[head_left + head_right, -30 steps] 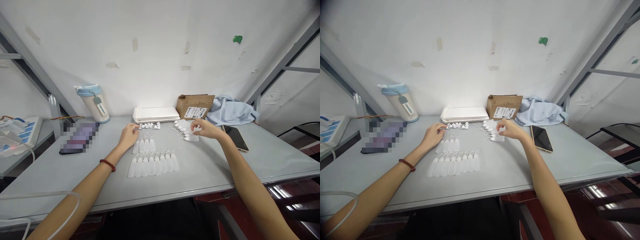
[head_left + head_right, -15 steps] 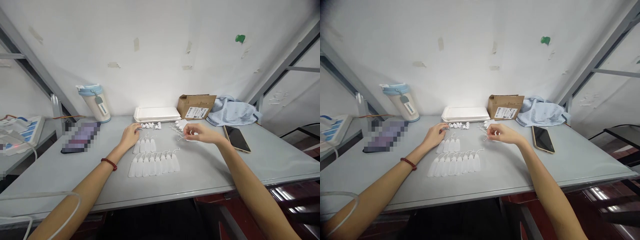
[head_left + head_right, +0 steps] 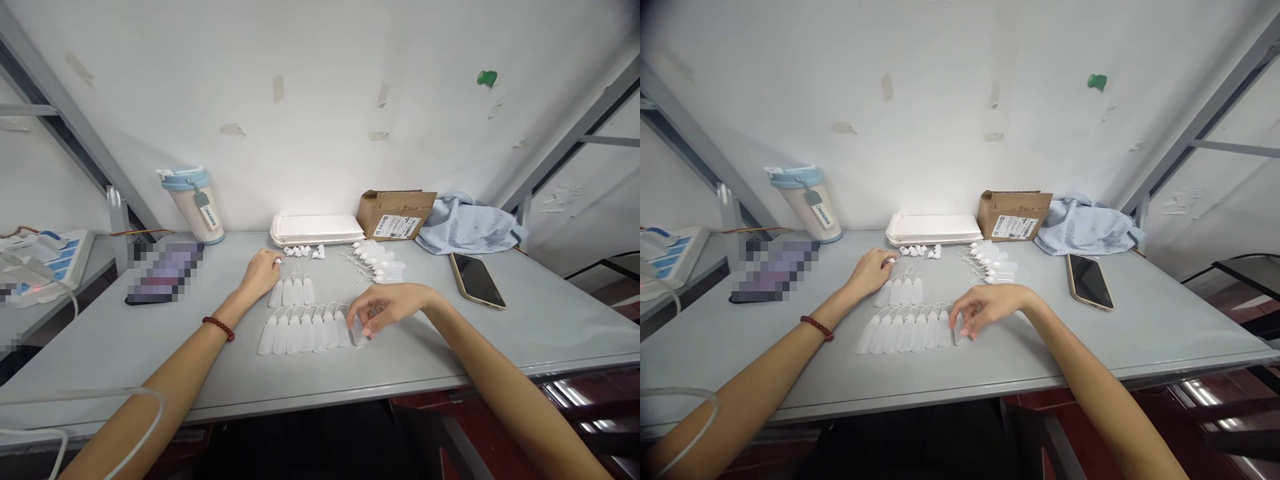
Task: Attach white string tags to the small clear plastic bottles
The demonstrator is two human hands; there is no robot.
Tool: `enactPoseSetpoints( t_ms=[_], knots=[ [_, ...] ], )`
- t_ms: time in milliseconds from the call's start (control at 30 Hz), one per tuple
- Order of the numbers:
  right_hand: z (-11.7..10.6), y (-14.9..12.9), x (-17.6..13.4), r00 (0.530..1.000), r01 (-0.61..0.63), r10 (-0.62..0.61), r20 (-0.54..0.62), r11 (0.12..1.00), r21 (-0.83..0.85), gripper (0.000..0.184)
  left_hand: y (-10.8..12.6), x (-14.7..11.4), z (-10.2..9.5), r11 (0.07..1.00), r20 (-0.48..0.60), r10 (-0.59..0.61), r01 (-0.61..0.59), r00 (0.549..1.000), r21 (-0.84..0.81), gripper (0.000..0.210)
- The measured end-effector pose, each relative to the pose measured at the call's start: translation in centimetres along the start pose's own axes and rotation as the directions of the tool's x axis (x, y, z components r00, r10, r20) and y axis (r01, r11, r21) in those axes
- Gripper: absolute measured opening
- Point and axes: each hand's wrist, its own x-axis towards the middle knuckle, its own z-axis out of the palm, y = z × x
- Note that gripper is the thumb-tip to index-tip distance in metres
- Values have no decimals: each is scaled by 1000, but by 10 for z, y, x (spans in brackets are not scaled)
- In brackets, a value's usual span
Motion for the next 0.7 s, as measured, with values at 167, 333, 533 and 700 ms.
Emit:
enactPoseSetpoints(
  t_ms=[167, 333, 533, 700],
  knots=[
    [-1, 2, 0, 992, -123, 123, 0, 992, -1, 32, 1, -3, -2, 1000, -9, -15, 16, 1000, 11, 26],
    [-4, 5, -2, 991, -114, 117, -60, 992, 49, 30, 12, -7, -9, 999, -29, -10, 9, 1000, -32, 23],
    [-6, 4, -5, 964, -3, 38, -264, 991, 132, 28, 43, -15, -23, 900, 3, -119, 110, 993, -422, 26],
    [-1, 3, 5, 887, 103, -33, -460, 987, 126, 26, 67, -25, -29, 690, 168, -118, 202, 979, -695, 25]
  ],
)
